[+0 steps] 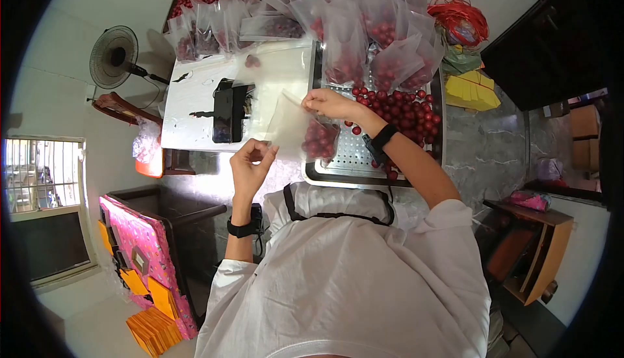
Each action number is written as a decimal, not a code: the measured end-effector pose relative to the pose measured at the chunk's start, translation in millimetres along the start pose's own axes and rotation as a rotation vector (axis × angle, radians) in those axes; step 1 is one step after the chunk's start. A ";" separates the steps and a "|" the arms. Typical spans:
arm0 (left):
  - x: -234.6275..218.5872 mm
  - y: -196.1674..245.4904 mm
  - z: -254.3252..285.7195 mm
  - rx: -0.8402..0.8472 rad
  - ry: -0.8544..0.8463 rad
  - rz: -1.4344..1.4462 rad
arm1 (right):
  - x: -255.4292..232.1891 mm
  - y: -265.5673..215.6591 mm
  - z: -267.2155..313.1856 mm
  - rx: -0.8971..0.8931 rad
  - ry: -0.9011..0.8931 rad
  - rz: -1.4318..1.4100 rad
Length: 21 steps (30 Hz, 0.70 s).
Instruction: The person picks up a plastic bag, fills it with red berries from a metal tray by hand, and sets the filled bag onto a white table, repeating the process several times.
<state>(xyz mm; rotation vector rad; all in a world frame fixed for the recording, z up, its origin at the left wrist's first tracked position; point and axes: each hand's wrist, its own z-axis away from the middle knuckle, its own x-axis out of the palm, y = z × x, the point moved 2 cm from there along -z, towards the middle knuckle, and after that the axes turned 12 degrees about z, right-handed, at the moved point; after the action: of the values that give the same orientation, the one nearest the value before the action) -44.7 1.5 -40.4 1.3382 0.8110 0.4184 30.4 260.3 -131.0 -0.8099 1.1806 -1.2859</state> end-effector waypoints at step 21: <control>37.6 42.1 26.2 0.285 0.004 -0.189 | 4.0 41.5 114.1 -0.043 0.462 1.242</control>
<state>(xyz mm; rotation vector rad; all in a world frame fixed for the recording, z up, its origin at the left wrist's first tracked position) 6.7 18.5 -9.8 1.5067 1.0191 0.1599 150.5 245.2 -142.0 0.2823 1.6561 -0.3777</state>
